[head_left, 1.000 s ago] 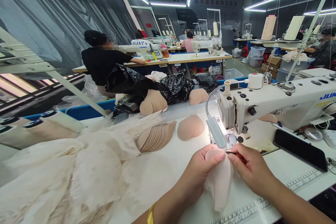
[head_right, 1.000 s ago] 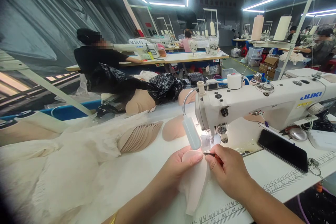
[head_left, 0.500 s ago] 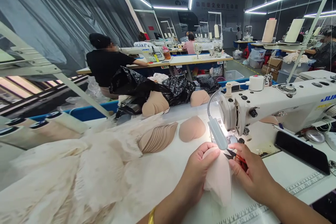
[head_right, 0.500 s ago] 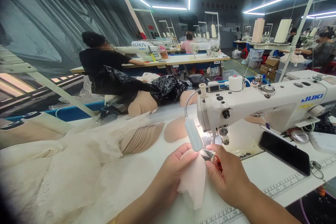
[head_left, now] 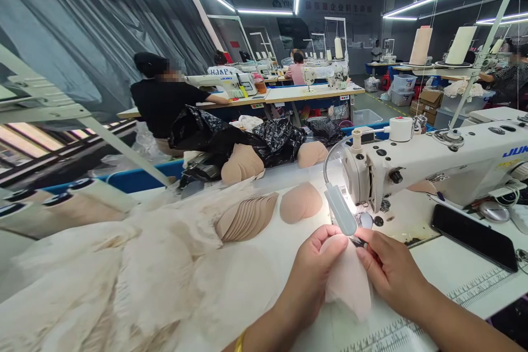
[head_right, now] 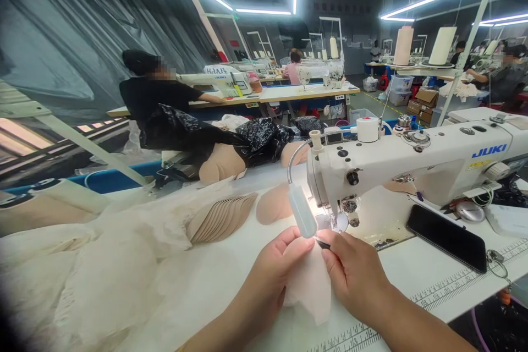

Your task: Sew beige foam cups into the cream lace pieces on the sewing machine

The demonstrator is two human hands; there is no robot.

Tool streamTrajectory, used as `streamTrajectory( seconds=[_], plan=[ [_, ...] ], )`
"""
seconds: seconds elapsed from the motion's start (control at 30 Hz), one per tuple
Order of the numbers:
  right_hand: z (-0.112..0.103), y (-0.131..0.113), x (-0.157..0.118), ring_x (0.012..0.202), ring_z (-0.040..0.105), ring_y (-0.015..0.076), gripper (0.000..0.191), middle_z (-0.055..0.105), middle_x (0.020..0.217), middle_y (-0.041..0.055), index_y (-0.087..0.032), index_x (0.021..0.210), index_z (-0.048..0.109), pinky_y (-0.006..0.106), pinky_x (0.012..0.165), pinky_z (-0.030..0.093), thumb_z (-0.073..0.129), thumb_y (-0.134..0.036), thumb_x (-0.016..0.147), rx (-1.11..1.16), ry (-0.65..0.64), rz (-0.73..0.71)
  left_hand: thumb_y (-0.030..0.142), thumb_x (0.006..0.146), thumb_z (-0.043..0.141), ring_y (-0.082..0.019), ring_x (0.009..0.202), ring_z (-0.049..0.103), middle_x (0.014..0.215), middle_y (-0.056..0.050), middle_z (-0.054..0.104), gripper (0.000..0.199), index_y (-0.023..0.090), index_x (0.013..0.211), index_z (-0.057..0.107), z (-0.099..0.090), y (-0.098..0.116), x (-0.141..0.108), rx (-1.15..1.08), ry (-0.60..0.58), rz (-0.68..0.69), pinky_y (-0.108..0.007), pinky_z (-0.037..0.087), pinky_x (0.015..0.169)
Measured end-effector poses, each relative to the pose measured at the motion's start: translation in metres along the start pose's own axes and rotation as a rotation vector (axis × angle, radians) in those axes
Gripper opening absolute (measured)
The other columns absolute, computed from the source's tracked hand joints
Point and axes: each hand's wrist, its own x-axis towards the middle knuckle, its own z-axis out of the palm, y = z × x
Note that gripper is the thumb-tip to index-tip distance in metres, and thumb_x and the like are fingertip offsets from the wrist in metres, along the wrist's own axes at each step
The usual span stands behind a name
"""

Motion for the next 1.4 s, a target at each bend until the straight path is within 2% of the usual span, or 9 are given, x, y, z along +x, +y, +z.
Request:
streamTrajectory(
  seconds=[0.23, 0.4, 0.57, 0.67, 0.73, 0.93, 1.17, 1.3, 1.4],
  plan=[
    [0.002, 0.001, 0.0, 0.071, 0.064, 0.0182, 0.031, 0.066, 0.084, -0.0008, -0.033, 0.127, 0.066, 0.029, 0.064, 0.049, 0.041, -0.031, 0.109, 0.015, -0.066, 0.049, 0.055, 0.072, 0.08, -0.018, 0.066, 0.057, 0.071, 0.001, 0.055, 0.044, 0.021, 0.085, 0.055, 0.0, -0.003, 0.0, 0.0, 0.001, 0.003, -0.025, 0.043, 0.056],
    [-0.002, 0.0, 0.001, 0.091, 0.07, 0.0186, 0.028, 0.074, 0.105, 0.0, -0.034, 0.125, 0.066, 0.03, 0.079, 0.053, 0.045, -0.029, 0.107, 0.207, -0.048, 0.129, 0.055, 0.072, 0.08, -0.017, 0.067, 0.057, 0.072, 0.001, 0.055, 0.045, 0.021, 0.084, 0.054, -0.001, -0.004, 0.002, -0.024, 0.002, 0.009, -0.024, 0.044, 0.057],
    [-0.004, 0.0, 0.0, 0.073, 0.065, 0.0169, 0.026, 0.067, 0.082, -0.0026, -0.031, 0.128, 0.062, 0.027, 0.066, 0.049, 0.045, -0.035, 0.108, 0.199, -0.05, 0.183, 0.055, 0.07, 0.082, -0.017, 0.067, 0.057, 0.074, 0.001, 0.056, 0.046, 0.021, 0.087, 0.056, -0.001, -0.004, 0.002, -0.056, -0.001, -0.009, -0.024, 0.045, 0.056],
    [-0.003, 0.0, -0.001, 0.061, 0.06, 0.0168, 0.027, 0.06, 0.07, -0.0055, -0.025, 0.131, 0.054, 0.026, 0.057, 0.045, 0.045, -0.034, 0.107, 0.092, -0.044, 0.142, 0.054, 0.07, 0.084, -0.016, 0.065, 0.055, 0.073, 0.002, 0.054, 0.046, 0.021, 0.087, 0.057, 0.0, -0.001, 0.0, -0.068, 0.002, -0.003, -0.024, 0.046, 0.056],
    [-0.001, 0.0, -0.002, 0.059, 0.061, 0.0175, 0.022, 0.061, 0.068, -0.0055, -0.023, 0.125, 0.053, 0.027, 0.056, 0.043, 0.044, -0.031, 0.106, 0.007, -0.034, 0.079, 0.053, 0.07, 0.085, -0.014, 0.064, 0.054, 0.072, 0.003, 0.054, 0.045, 0.021, 0.086, 0.056, 0.001, 0.0, -0.001, -0.071, -0.002, 0.008, -0.024, 0.046, 0.057],
    [0.003, -0.001, 0.0, 0.068, 0.07, 0.0202, 0.013, 0.072, 0.083, -0.0018, -0.025, 0.115, 0.052, 0.029, 0.062, 0.047, 0.042, -0.025, 0.107, -0.151, 0.029, -0.079, 0.055, 0.071, 0.085, -0.017, 0.066, 0.06, 0.075, 0.001, 0.058, 0.046, 0.021, 0.088, 0.059, -0.003, -0.012, 0.007, -0.087, -0.014, 0.056, -0.026, 0.049, 0.058],
    [0.005, 0.001, -0.002, 0.068, 0.07, 0.0207, 0.014, 0.073, 0.083, -0.0016, -0.025, 0.115, 0.052, 0.029, 0.062, 0.046, 0.04, -0.027, 0.109, -0.181, 0.059, -0.083, 0.052, 0.073, 0.084, -0.016, 0.067, 0.059, 0.076, 0.001, 0.06, 0.042, 0.021, 0.087, 0.059, -0.002, -0.006, 0.001, -0.067, -0.013, 0.058, -0.025, 0.049, 0.06],
    [0.006, 0.001, -0.002, 0.07, 0.07, 0.021, 0.016, 0.074, 0.085, 0.0009, -0.024, 0.111, 0.055, 0.03, 0.064, 0.046, 0.039, -0.028, 0.109, -0.182, 0.023, -0.049, 0.052, 0.074, 0.083, -0.017, 0.068, 0.06, 0.077, 0.0, 0.062, 0.041, 0.021, 0.087, 0.058, 0.001, 0.001, -0.003, -0.045, -0.014, 0.048, -0.026, 0.049, 0.061],
    [0.006, 0.001, -0.003, 0.071, 0.07, 0.0214, 0.018, 0.075, 0.087, 0.0027, -0.024, 0.11, 0.056, 0.03, 0.065, 0.045, 0.039, -0.029, 0.108, -0.194, -0.002, -0.023, 0.053, 0.073, 0.082, -0.018, 0.067, 0.061, 0.077, 0.0, 0.063, 0.042, 0.021, 0.089, 0.059, 0.0, -0.004, 0.0, -0.041, -0.012, 0.052, -0.027, 0.049, 0.059]
  ],
)
